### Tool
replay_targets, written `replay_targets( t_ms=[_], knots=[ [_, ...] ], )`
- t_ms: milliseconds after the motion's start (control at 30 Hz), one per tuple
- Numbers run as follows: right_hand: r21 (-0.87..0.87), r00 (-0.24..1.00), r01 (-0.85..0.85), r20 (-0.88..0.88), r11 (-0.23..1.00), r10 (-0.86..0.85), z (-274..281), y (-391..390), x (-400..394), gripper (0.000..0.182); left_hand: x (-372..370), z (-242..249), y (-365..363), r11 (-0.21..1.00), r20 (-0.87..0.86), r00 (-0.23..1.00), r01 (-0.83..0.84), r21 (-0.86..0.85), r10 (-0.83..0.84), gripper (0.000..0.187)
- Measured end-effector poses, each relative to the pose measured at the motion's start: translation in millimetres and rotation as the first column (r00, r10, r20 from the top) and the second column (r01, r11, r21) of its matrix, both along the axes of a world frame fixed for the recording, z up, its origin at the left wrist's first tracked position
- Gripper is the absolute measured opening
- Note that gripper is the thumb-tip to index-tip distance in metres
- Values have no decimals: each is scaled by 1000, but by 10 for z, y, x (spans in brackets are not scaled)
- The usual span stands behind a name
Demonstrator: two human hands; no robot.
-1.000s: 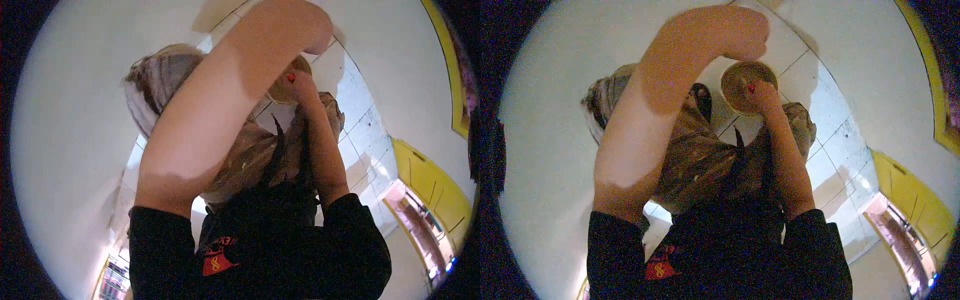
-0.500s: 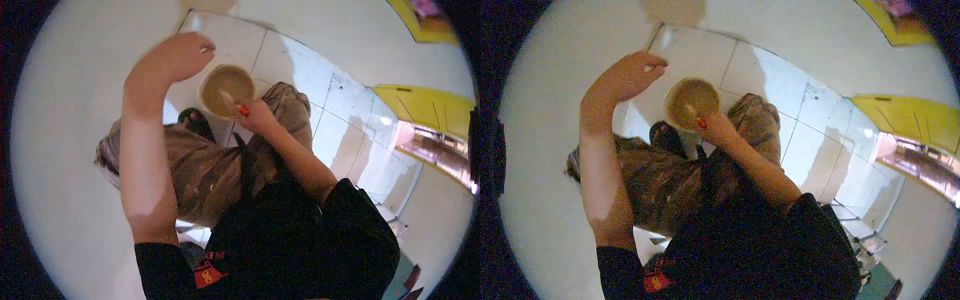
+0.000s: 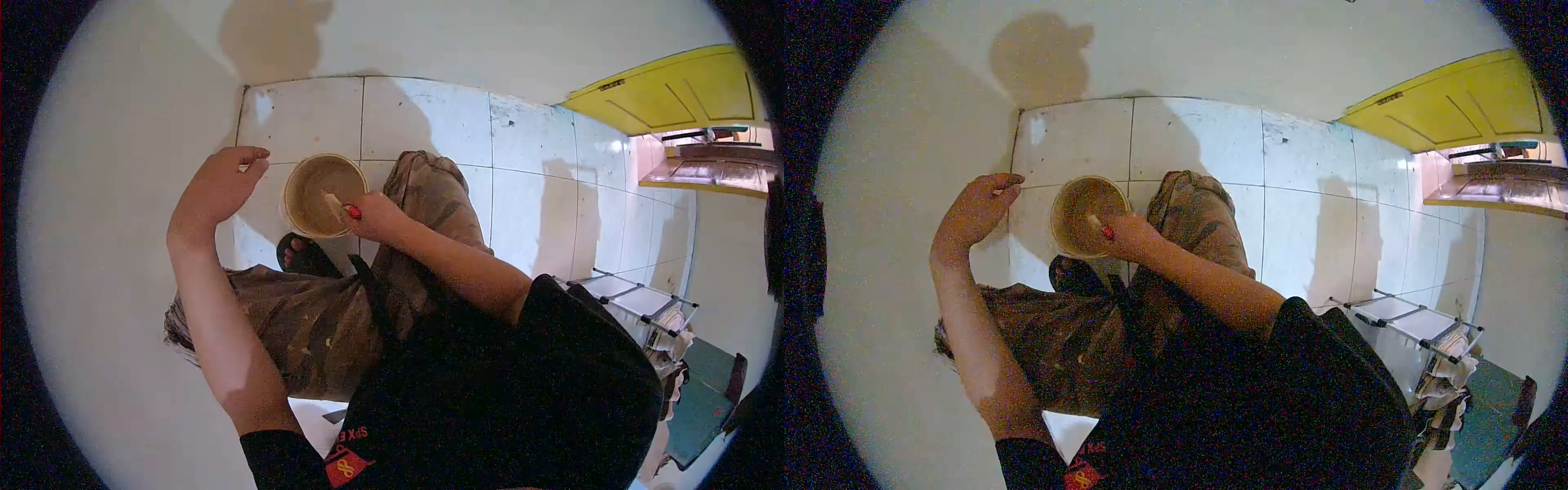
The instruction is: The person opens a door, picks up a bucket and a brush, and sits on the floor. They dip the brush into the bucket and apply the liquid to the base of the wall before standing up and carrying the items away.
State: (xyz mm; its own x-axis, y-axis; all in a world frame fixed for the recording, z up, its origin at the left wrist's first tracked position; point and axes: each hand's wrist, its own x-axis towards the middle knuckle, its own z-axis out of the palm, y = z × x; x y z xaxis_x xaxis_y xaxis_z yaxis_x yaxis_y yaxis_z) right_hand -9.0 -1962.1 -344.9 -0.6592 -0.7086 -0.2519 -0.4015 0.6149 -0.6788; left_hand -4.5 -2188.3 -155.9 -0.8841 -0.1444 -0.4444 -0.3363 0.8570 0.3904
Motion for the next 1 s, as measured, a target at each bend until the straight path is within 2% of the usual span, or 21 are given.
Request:
replay_targets(
  t_ms=[67,133,167,233,267,333,367,433,467,533,567,633,700,767,867,933,967,1000],
  knots=[
    [46,998,-37,55,998,34,40,25,10,33,-4,-4,8,995,-17,999,-32,95,34,37],
    [-116,993,84,95,990,-73,104,48,-11,34,-12,7,35,996,-37,998,-47,82,50,38],
    [-125,993,75,99,989,-63,87,52,-37,34,8,9,49,995,-54,996,-64,79,69,40],
    [20,995,35,98,999,-37,-15,75,-90,33,19,-49,21,996,-54,998,-41,74,45,40],
    [7,994,25,104,1000,-26,-75,106,-124,33,-4,-71,-8,997,-67,998,-7,75,12,41],
    [-116,871,281,447,953,-203,-250,149,-197,32,-23,-81,-15,999,-62,998,5,35,-3,41],
    [-127,873,262,453,957,-179,-375,138,-229,32,-30,-89,-9,999,-60,998,31,11,-30,41],
    [-145,880,364,377,920,-289,-580,148,-220,35,-36,-105,-15,999,-59,998,29,22,-28,41],
    [-152,883,348,386,925,-269,-593,173,-217,35,-45,-103,-19,998,-70,997,44,40,-42,41],
    [-154,716,505,625,849,-312,-606,177,-251,30,-60,-82,-25,999,-47,998,38,-2,-38,42],
    [-163,721,483,632,860,-285,-538,168,-260,30,-51,-75,-31,998,-27,998,50,-30,-51,42],
    [-129,550,589,788,798,-278,-305,155,-280,27,-28,-92,-54,999,-28,999,37,-33,-38,42],
    [-160,587,573,764,804,-266,-276,158,-293,24,-27,-146,-102,999,-36,999,30,-30,-32,42],
    [-187,623,561,737,806,-263,-231,161,-287,23,-17,-193,-137,992,-89,990,102,-76,-108,39],
    [-149,707,515,631,844,-320,-60,134,-248,24,-13,-185,-147,994,-78,991,103,-49,-106,39],
    [-146,694,593,591,792,-411,119,116,-200,28,15,-139,-119,996,-80,994,68,-56,-72,38],
    [-149,699,590,585,793,-411,5,123,-233,28,21,-128,-102,998,-76,996,43,-56,-47,38],
    [-163,787,504,491,848,-373,-207,147,-273,29,24,-144,-115,998,-82,995,45,-52,-49,38]
  ],
)
